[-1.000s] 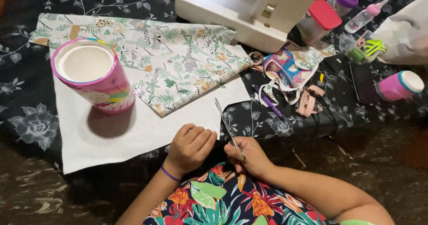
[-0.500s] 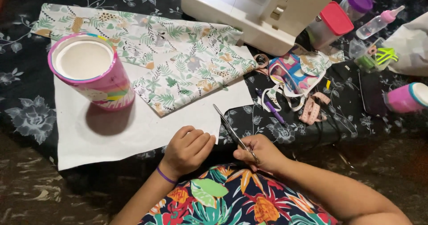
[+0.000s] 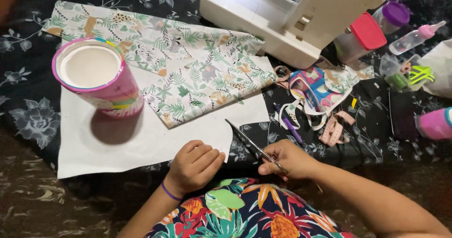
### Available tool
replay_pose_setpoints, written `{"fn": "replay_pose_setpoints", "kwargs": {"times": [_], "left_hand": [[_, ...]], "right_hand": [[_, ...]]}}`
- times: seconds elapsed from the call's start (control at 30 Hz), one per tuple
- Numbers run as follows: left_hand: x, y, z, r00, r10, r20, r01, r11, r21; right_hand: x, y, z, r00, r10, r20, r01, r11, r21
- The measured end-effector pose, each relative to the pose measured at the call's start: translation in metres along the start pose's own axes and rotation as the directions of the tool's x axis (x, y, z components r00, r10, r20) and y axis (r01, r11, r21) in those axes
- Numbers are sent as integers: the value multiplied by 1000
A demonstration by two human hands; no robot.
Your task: The person cuts a circular piece of white fabric using scissors. They then trace a circle onto a larger piece of white fabric using a pink tumbler as a template and a purple pen. Finally, they cut out the traced circle from the white fabric.
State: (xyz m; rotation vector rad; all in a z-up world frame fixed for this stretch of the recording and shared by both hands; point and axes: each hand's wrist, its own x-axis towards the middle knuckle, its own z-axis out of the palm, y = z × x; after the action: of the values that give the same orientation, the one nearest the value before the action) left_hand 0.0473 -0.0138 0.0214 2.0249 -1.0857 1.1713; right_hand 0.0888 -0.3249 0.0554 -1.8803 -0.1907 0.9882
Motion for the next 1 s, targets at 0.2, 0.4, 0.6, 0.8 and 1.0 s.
{"fn": "replay_pose_setpoints", "kwargs": {"times": [0.2,0.4,0.6,0.8,1.0], "left_hand": [[-1,1,1,1000,-18,-25,18,1000,-15],[2,0,-1,999,-28,-27,27,1000,-15],[0,-2,-2,1000,-21,-18,21,1000,-17],[-2,-4,-1,999,-26,-20,25,999,-45],[-1,-6,-4,1000,-27,-2,27,997,-73]], "right_hand": [[8,-4,-17,987,-40,156,41,999,-3],[30,-3,-24,963,-52,263,7,985,172],[47,-21,-27,968,-20,250,-19,988,152],[66,-19,-45,939,-26,342,16,999,33],[73,-18,-57,914,-22,404,19,1000,11]]}}
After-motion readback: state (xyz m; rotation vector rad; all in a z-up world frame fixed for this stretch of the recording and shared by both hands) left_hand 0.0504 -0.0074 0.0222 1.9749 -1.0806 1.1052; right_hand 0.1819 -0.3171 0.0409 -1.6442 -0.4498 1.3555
